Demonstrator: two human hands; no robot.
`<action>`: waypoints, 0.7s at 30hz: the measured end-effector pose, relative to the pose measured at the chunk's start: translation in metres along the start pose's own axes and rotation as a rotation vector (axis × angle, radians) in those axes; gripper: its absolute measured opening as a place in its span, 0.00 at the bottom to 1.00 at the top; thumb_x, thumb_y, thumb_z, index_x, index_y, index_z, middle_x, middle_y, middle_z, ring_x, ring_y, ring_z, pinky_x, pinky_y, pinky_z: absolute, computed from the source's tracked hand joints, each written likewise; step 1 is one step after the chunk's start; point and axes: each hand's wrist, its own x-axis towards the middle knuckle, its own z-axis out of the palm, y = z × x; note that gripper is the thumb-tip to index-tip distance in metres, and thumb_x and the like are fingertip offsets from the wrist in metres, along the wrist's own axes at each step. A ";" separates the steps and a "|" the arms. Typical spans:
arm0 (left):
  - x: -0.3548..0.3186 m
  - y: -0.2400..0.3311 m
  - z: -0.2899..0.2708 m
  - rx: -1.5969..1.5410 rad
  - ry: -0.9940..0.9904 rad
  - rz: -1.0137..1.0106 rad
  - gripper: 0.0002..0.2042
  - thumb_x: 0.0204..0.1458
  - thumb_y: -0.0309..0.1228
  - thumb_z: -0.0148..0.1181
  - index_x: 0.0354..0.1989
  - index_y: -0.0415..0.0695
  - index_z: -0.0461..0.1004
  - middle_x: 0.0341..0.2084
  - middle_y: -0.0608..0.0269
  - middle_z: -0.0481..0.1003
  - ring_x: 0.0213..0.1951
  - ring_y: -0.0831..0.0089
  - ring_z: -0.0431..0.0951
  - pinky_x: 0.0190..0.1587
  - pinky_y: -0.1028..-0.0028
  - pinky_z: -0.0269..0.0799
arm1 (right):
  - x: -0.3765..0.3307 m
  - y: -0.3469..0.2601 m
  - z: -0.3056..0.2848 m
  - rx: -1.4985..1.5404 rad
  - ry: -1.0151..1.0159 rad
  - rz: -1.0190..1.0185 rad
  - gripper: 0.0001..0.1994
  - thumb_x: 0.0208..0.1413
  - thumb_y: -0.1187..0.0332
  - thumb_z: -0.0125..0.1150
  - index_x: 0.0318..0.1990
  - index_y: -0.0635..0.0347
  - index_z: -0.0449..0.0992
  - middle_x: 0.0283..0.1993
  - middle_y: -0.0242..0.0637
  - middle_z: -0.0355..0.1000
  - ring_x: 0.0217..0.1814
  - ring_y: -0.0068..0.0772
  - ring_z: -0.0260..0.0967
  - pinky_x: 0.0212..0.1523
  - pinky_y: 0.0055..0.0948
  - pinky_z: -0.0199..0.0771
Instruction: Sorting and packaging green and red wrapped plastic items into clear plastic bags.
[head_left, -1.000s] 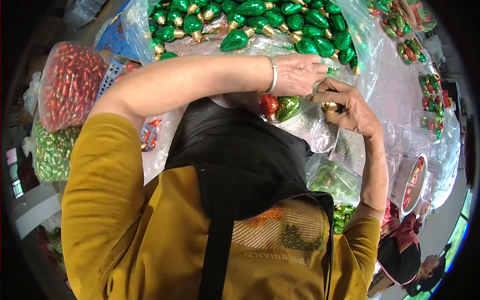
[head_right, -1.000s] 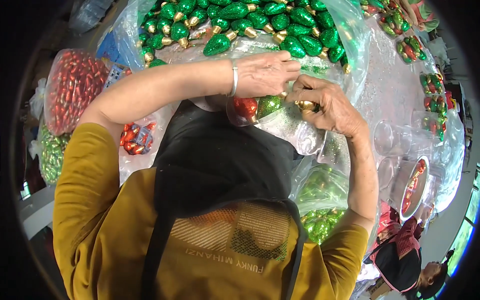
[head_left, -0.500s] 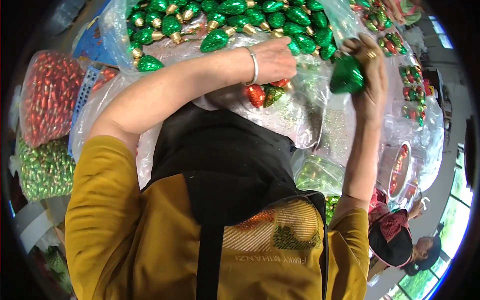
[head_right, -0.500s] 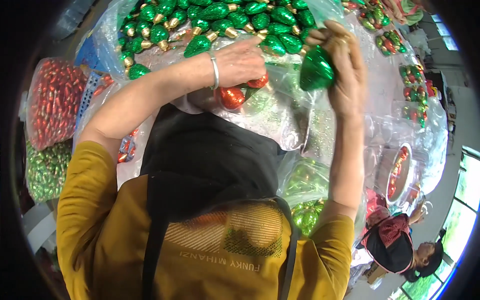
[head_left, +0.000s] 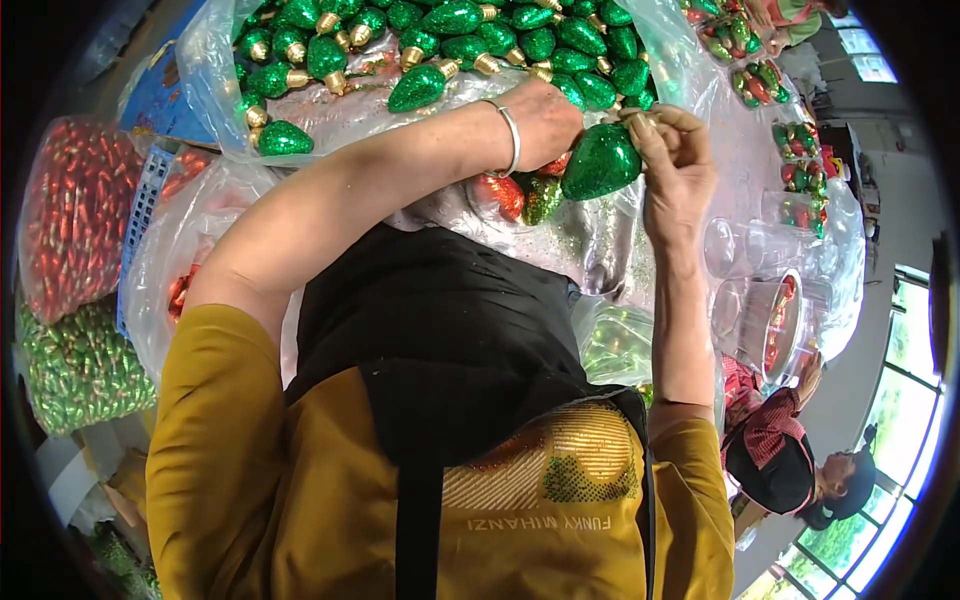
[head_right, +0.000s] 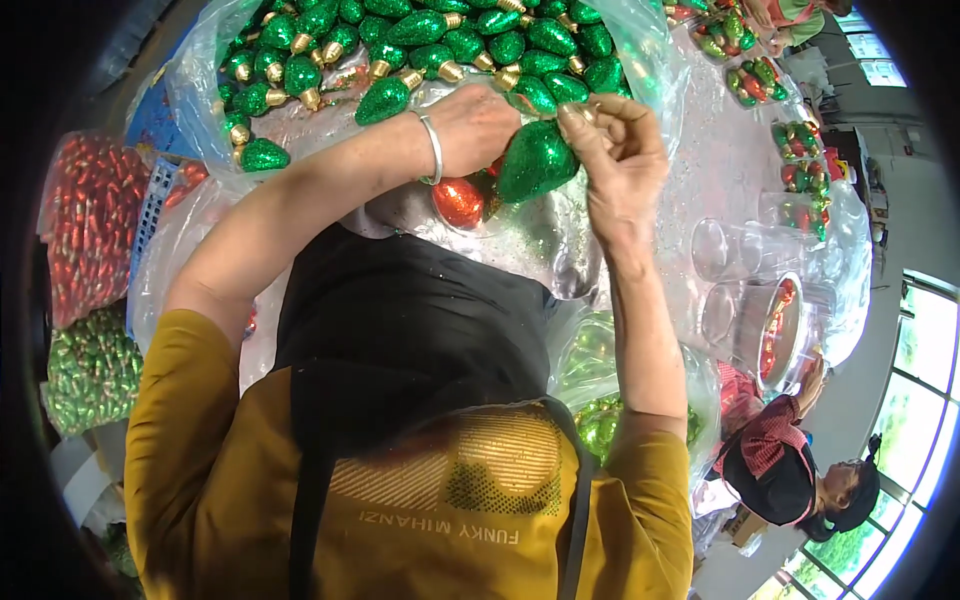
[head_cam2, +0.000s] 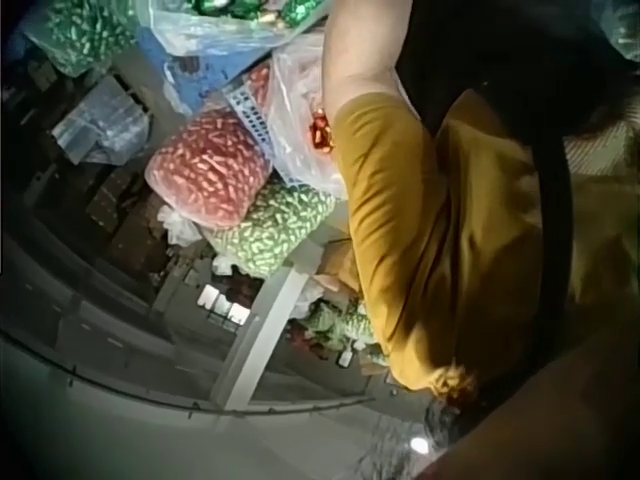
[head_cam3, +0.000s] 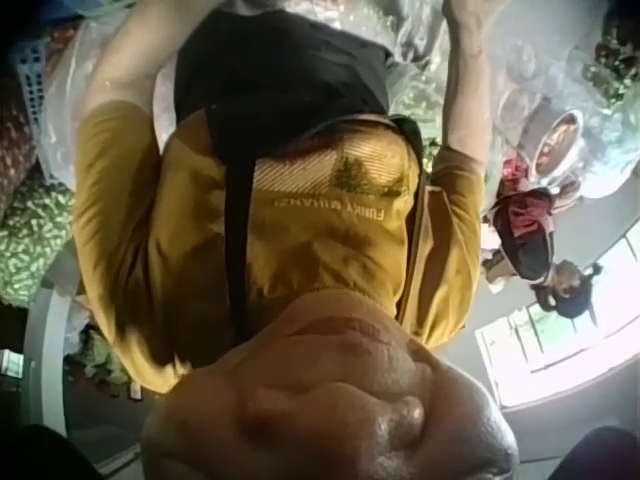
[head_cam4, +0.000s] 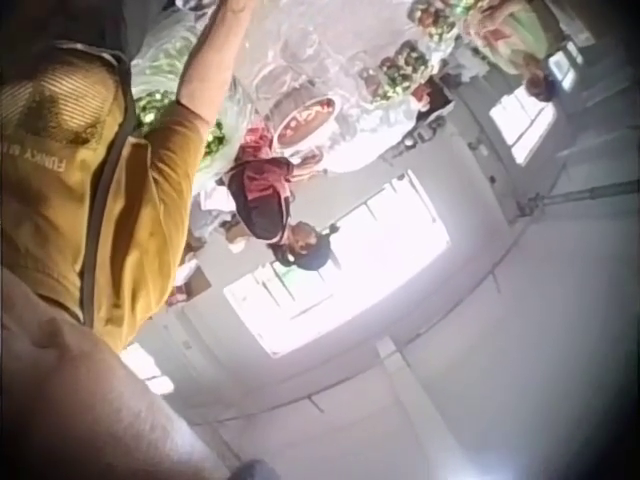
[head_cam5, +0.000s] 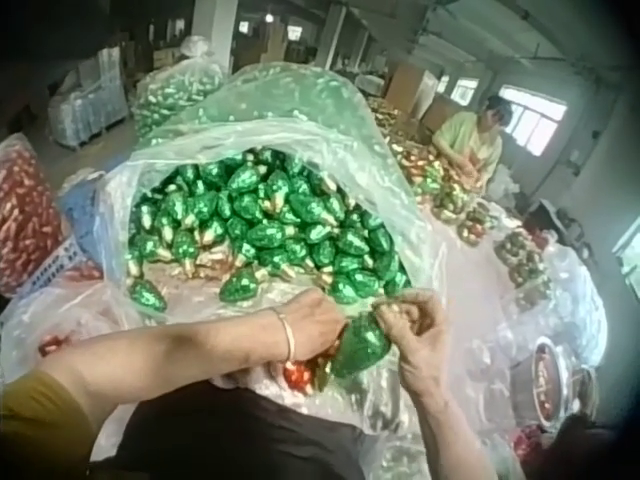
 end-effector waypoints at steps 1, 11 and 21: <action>0.003 0.001 -0.001 -0.009 -0.047 -0.035 0.05 0.40 0.28 0.53 0.17 0.43 0.73 0.18 0.57 0.73 0.28 0.61 0.76 0.32 0.66 0.70 | 0.002 0.009 -0.008 -0.029 0.042 0.044 0.11 0.52 0.74 0.61 0.42 0.67 0.70 0.37 0.39 0.74 0.36 0.22 0.70 0.37 0.20 0.70; 0.006 0.000 -0.012 -0.057 -0.098 -0.106 0.04 0.40 0.26 0.55 0.17 0.43 0.73 0.19 0.56 0.74 0.30 0.61 0.77 0.34 0.65 0.70 | -0.005 0.009 0.000 -0.100 0.085 -0.190 0.11 0.49 0.74 0.65 0.37 0.66 0.69 0.30 0.37 0.73 0.32 0.22 0.71 0.35 0.20 0.71; 0.017 -0.004 -0.007 -0.074 -0.121 -0.118 0.04 0.40 0.28 0.56 0.19 0.41 0.73 0.20 0.54 0.74 0.31 0.59 0.77 0.34 0.63 0.71 | 0.011 0.003 -0.011 -0.533 -0.322 0.209 0.12 0.45 0.71 0.69 0.33 0.65 0.71 0.29 0.35 0.74 0.30 0.22 0.70 0.31 0.21 0.72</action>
